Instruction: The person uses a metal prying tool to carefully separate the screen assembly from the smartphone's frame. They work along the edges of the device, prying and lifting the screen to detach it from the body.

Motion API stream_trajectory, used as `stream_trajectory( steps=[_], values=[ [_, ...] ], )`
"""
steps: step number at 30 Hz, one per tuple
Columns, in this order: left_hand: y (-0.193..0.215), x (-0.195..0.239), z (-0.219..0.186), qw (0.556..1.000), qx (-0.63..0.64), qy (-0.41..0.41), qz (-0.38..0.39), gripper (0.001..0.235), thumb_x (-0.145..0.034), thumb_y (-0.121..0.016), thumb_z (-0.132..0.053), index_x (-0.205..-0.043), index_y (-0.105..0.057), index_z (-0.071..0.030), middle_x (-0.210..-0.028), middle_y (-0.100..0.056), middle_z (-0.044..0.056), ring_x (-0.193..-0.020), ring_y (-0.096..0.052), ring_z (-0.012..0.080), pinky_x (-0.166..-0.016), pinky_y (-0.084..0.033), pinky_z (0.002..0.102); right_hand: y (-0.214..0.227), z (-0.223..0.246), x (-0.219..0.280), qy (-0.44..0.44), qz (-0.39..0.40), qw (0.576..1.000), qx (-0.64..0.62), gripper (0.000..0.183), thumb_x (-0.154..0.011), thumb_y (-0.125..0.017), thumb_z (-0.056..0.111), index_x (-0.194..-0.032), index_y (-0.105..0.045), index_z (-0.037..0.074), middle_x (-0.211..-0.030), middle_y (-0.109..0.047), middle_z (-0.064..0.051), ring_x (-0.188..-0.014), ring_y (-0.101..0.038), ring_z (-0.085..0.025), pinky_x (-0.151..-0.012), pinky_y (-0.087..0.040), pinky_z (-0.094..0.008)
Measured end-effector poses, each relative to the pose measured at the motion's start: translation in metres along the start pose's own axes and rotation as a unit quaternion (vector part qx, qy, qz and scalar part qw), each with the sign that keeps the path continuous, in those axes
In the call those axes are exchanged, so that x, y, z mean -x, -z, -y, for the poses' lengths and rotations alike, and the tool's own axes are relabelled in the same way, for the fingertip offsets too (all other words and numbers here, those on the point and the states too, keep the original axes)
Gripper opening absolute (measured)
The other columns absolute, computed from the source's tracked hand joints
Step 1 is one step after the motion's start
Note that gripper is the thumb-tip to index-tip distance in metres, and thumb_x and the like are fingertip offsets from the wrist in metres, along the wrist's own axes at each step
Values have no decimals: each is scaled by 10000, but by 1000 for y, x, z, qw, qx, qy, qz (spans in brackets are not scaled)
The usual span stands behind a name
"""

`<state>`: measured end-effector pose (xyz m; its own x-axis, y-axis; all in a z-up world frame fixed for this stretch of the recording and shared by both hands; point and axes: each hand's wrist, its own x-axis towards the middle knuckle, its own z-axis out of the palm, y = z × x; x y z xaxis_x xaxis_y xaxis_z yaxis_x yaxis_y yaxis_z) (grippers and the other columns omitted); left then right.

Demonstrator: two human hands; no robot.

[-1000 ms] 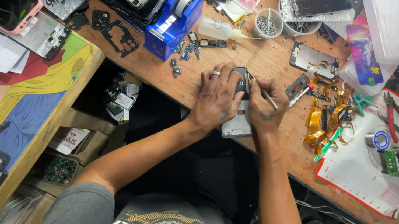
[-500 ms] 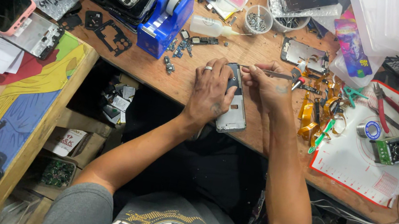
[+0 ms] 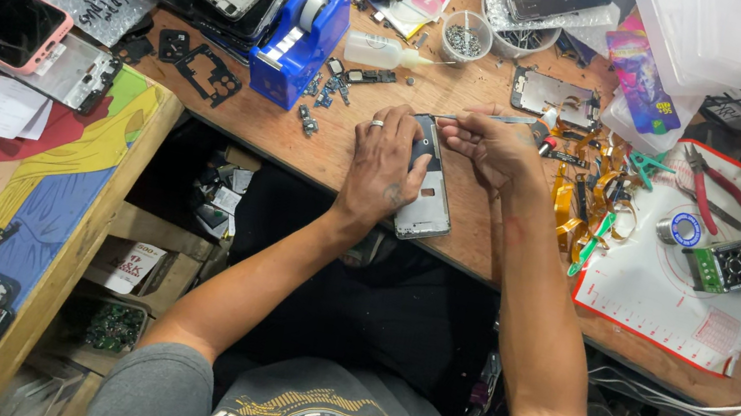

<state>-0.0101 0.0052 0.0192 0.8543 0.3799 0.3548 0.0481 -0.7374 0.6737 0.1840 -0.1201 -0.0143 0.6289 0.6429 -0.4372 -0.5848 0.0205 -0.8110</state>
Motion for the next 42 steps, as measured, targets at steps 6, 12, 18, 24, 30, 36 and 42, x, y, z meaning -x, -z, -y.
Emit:
stream_trajectory(
  steps=[6, 12, 18, 24, 30, 36, 42],
  values=[
    [0, 2, -3, 1000, -2, 11, -18, 348, -825, -738, -186, -1072, -541, -41, -1120, -543, 130, -1203, -515, 323, -1012, -370, 471, -1, -12, 2, 28, 47, 997, -49, 68, -947, -647, -38, -981, -600, -3, -988, -719, -254, -860, -755, -278, -775, -631, -370],
    [-1, 0, -4, 1000, -7, 20, -18, 369, -829, -742, -201, -1092, -540, -39, -1132, -546, 134, -1194, -518, 324, -1009, -378, 468, -14, -25, 24, 159, -21, 987, 26, 88, -944, -654, -25, -986, -585, 8, -962, -743, -244, -777, -732, -220, -712, -618, -334],
    [1, 1, -3, 999, 4, 19, -28, 369, -820, -731, -204, -1093, -545, -38, -1143, -555, 131, -1192, -522, 321, -1016, -378, 462, -51, -36, 62, 283, -145, 897, 306, 78, -973, -681, 21, -976, -616, -23, -913, -770, -201, -786, -755, -176, -705, -621, -303],
    [1, 1, -1, 1000, -6, 12, -18, 349, -850, -723, -216, -1097, -548, -43, -1160, -543, 137, -1204, -517, 313, -1020, -374, 465, -80, -37, 84, 452, -134, 728, 497, 86, -951, -671, -41, -978, -591, -59, -1009, -737, -243, -864, -741, -351, -749, -579, -393],
    [-4, 3, 5, 999, -20, -19, -46, 359, -832, -743, -213, -1077, -535, -53, -1209, -536, 141, -1230, -503, 316, -1012, -376, 456, -70, -44, 75, 460, -127, 731, 488, 79, -980, -666, -47, -979, -588, -45, -1038, -744, -228, -842, -727, -316, -739, -583, -384],
    [-5, 1, 3, 999, -12, -14, -36, 367, -825, -754, -206, -1071, -529, -51, -1187, -534, 143, -1231, -511, 319, -1019, -380, 459, -42, -30, 44, 253, -100, 941, 202, 107, -995, -669, -6, -1005, -565, -34, -950, -743, -211, -759, -706, -173, -674, -591, -294],
    [-2, 1, -1, 999, -2, 19, -32, 389, -838, -751, -189, -1129, -538, -44, -1194, -555, 137, -1233, -515, 321, -1025, -370, 464, -34, -23, 28, 114, -41, 992, -20, 136, -918, -652, -50, -996, -548, -7, -886, -717, -250, -715, -716, -225, -616, -552, -282]
  ],
)
